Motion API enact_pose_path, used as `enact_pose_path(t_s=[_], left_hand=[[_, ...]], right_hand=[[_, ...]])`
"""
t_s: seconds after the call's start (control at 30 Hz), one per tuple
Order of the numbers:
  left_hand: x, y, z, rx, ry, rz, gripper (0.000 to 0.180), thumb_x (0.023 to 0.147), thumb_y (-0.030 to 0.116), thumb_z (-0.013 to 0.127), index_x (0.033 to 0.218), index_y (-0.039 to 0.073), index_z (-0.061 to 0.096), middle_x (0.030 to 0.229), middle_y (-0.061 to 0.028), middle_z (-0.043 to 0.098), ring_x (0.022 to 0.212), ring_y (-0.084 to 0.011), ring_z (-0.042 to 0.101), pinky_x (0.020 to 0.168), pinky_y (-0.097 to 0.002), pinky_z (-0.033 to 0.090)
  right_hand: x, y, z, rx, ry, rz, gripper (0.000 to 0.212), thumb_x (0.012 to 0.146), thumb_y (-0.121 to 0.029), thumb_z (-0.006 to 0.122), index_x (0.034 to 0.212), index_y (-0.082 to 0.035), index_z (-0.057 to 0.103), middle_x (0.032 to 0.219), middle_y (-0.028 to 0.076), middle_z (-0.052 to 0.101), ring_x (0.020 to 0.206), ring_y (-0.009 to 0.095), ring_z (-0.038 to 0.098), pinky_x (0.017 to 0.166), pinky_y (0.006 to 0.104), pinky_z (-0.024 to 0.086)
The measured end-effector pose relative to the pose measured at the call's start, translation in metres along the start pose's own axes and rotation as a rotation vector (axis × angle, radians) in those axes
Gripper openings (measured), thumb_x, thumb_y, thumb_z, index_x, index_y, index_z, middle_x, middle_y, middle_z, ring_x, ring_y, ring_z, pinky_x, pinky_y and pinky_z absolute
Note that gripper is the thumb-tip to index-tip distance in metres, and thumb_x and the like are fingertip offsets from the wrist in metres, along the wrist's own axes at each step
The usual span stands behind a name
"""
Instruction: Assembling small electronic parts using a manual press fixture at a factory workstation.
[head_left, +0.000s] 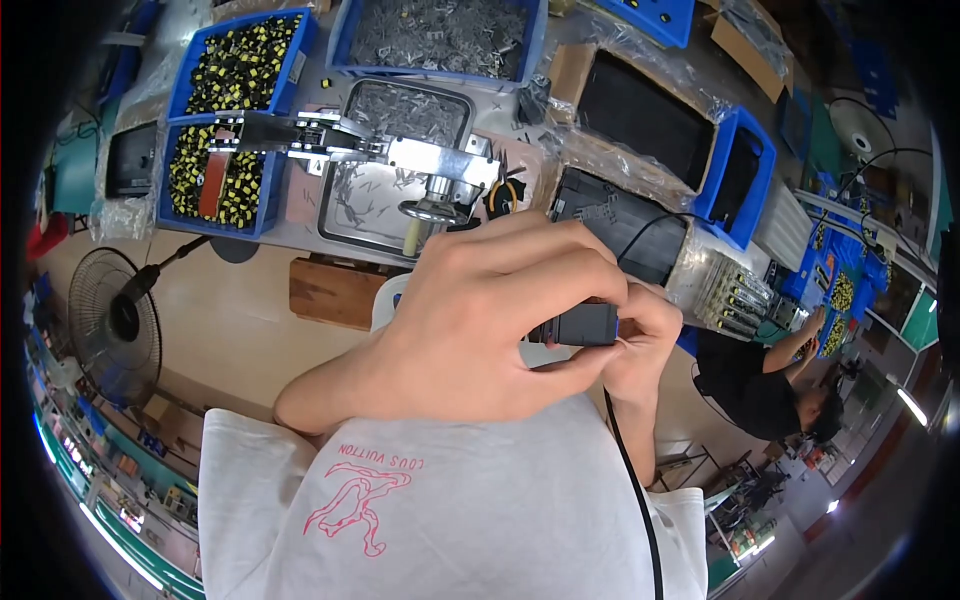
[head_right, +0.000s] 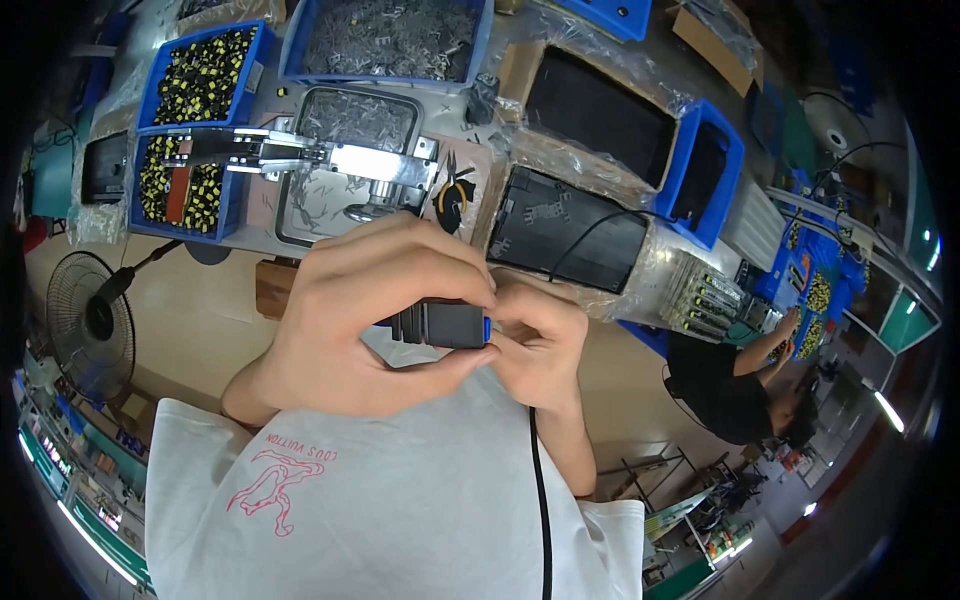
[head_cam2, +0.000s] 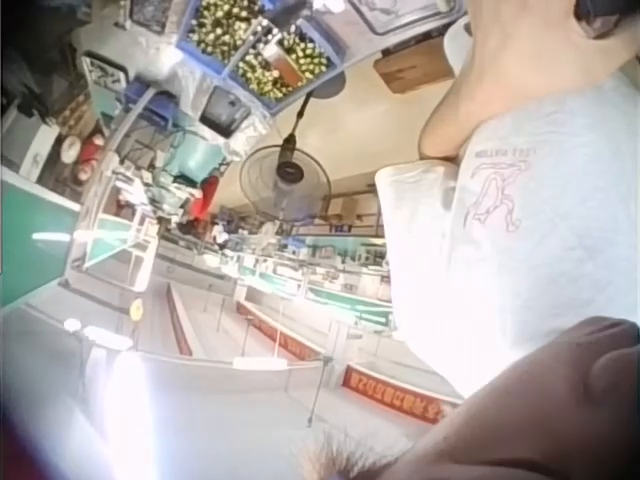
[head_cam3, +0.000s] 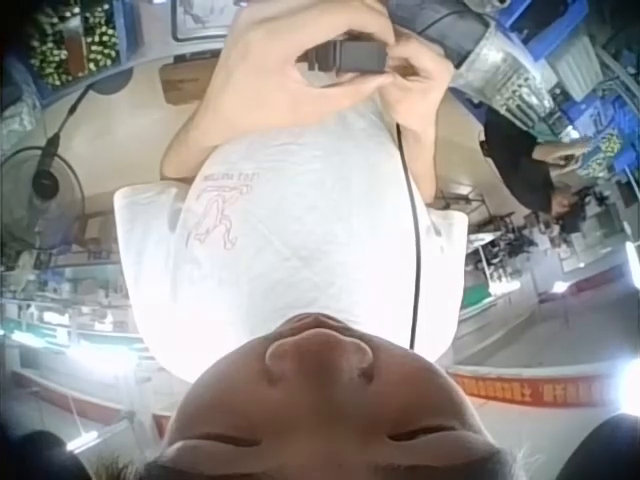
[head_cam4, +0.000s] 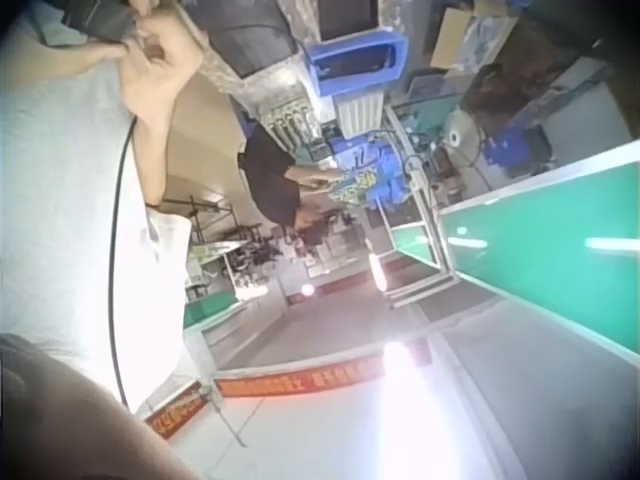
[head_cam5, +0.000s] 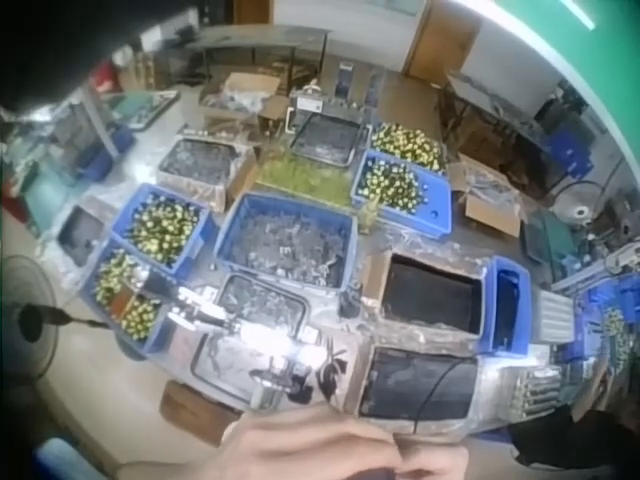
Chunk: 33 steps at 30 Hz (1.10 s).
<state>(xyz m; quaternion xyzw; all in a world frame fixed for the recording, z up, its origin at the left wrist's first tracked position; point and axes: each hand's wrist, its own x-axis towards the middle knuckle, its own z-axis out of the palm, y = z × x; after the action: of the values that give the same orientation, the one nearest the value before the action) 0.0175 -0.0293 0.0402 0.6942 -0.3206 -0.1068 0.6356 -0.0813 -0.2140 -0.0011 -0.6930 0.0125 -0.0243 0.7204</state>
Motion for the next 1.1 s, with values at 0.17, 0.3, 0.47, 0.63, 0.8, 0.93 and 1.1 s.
enact_pose_path(t_s=[0.17,0.3,0.47,0.63,0.8,0.93,1.1], left_hand=[[0.000,0.001,-0.004,0.030,-0.018,0.014,0.036,0.065,0.001,0.085,0.098,0.003,0.071,0.096,-0.0089,0.072,0.081,-0.0240,0.068,0.070,-0.0330,0.054],[0.000,0.002,-0.006,0.032,-0.011,0.018,0.036,0.065,0.001,0.086,0.098,0.003,0.071,0.096,-0.0092,0.072,0.081,-0.0241,0.068,0.069,-0.0330,0.054],[-0.001,0.001,-0.008,0.032,-0.023,0.001,0.036,0.066,0.001,0.086,0.098,0.003,0.071,0.096,-0.0096,0.072,0.081,-0.0239,0.068,0.069,-0.0325,0.054],[-0.002,0.001,-0.010,0.043,-0.019,-0.001,0.035,0.067,0.000,0.086,0.098,0.003,0.072,0.096,-0.0098,0.072,0.081,-0.0234,0.069,0.070,-0.0324,0.055],[-0.006,0.001,-0.013,0.037,-0.034,-0.016,0.035,0.067,0.000,0.086,0.099,0.002,0.072,0.095,-0.0109,0.072,0.082,-0.0236,0.070,0.070,-0.0322,0.056],[-0.006,0.003,-0.015,0.045,-0.032,-0.021,0.036,0.067,-0.001,0.086,0.100,0.001,0.071,0.095,-0.0121,0.072,0.083,-0.0241,0.072,0.071,-0.0317,0.057],[-0.010,0.005,-0.022,0.032,-0.041,-0.035,0.038,0.066,-0.002,0.087,0.101,-0.001,0.071,0.097,-0.0133,0.072,0.085,-0.0239,0.072,0.072,-0.0318,0.057]], right_hand=[[0.005,-0.004,0.005,0.041,0.004,-0.020,0.009,0.086,0.001,0.077,0.089,0.004,0.069,0.083,0.008,0.069,0.070,0.009,0.060,0.058,0.0238,0.043],[0.006,-0.004,0.009,0.086,0.032,-0.029,0.010,0.087,0.000,0.078,0.090,0.005,0.069,0.085,0.010,0.069,0.071,0.010,0.060,0.058,0.0234,0.044],[0.004,-0.001,0.008,0.097,0.031,-0.033,0.013,0.087,-0.003,0.079,0.092,0.005,0.070,0.087,0.011,0.070,0.073,0.011,0.061,0.060,0.0233,0.045],[0.002,-0.001,0.008,0.129,0.101,-0.022,0.017,0.086,-0.005,0.082,0.094,0.004,0.071,0.089,0.014,0.072,0.075,0.014,0.065,0.063,0.0251,0.050],[0.007,-0.005,0.004,0.124,0.084,-0.068,0.019,0.084,-0.008,0.084,0.094,0.003,0.072,0.090,0.017,0.073,0.074,0.018,0.069,0.064,0.0270,0.053],[0.008,-0.007,0.002,0.090,0.060,-0.095,0.022,0.085,-0.010,0.084,0.096,0.005,0.072,0.091,0.019,0.073,0.073,0.020,0.071,0.064,0.0283,0.055],[0.004,-0.012,0.002,0.262,0.092,-0.061,0.027,0.087,-0.011,0.082,0.100,0.009,0.069,0.093,0.024,0.071,0.076,0.027,0.075,0.064,0.0329,0.063]])
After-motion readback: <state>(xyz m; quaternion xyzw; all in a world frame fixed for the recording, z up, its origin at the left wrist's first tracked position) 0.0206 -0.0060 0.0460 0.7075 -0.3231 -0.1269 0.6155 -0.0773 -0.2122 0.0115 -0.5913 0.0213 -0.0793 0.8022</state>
